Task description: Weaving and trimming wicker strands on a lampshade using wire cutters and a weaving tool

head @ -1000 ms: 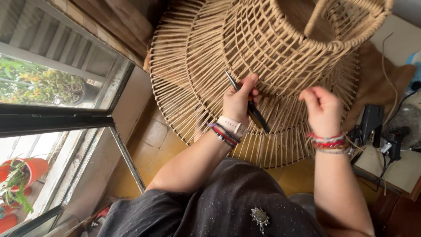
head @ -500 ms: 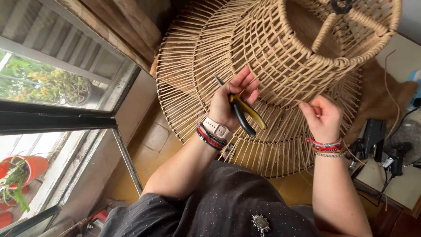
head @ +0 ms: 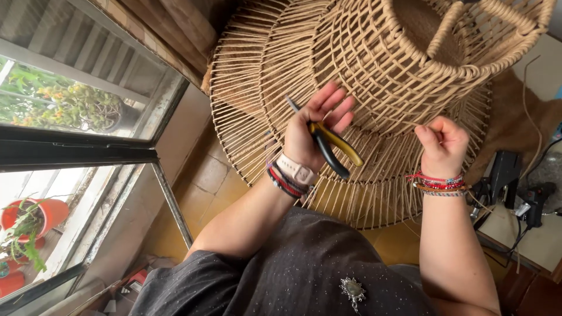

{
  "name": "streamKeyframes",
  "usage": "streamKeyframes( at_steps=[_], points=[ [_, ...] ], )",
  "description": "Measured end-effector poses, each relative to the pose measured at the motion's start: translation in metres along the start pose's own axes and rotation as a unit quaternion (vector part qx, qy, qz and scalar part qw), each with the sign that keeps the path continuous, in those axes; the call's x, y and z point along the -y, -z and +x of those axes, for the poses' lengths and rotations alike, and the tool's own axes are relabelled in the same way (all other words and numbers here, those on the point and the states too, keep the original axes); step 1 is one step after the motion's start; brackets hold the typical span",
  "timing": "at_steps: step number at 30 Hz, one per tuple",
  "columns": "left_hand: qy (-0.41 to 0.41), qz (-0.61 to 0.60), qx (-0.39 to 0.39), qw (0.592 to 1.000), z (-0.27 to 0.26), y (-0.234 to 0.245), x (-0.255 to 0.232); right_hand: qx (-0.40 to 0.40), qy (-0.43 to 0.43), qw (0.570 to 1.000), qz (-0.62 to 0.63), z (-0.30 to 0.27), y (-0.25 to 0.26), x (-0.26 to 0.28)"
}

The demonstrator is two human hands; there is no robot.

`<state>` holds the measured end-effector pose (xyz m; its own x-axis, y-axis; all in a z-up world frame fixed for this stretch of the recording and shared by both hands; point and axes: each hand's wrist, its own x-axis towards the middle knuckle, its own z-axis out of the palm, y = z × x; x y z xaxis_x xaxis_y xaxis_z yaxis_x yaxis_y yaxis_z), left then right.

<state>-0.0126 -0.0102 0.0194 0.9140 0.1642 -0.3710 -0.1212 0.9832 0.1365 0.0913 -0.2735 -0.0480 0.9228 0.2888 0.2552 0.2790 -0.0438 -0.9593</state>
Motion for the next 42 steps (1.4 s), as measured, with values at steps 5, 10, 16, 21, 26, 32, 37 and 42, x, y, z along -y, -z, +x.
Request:
streamKeyframes(
  at_steps=[5,10,16,21,26,32,37,42],
  points=[
    [0.038,-0.029,0.022,0.999,-0.026,0.009,0.04,0.01,-0.007,1.0,-0.005,0.004,-0.004,0.015],
    [0.031,-0.098,0.053,0.993,-0.023,0.007,0.067,0.032,-0.027,0.999,0.0,0.005,-0.001,0.02],
    [0.041,-0.138,0.074,0.987,-0.018,0.012,0.074,0.054,-0.034,0.998,0.011,0.008,0.005,0.018],
    [0.047,-0.145,0.131,0.98,-0.015,0.021,0.074,0.045,-0.034,0.997,0.053,0.009,0.006,0.008],
    [0.024,-0.055,0.136,0.989,-0.021,0.013,0.054,0.056,-0.033,0.997,0.043,0.011,0.009,0.007],
    [-0.028,-0.032,0.07,0.997,0.009,0.01,-0.012,0.039,-0.028,0.998,0.038,0.007,0.01,-0.001],
    [0.037,-0.007,0.086,0.996,0.039,0.017,-0.041,0.061,-0.004,0.998,-0.016,0.01,0.006,0.014],
    [0.068,0.025,0.138,0.988,0.054,0.025,-0.05,0.079,0.005,0.997,-0.023,0.011,0.007,0.012]
  ],
)
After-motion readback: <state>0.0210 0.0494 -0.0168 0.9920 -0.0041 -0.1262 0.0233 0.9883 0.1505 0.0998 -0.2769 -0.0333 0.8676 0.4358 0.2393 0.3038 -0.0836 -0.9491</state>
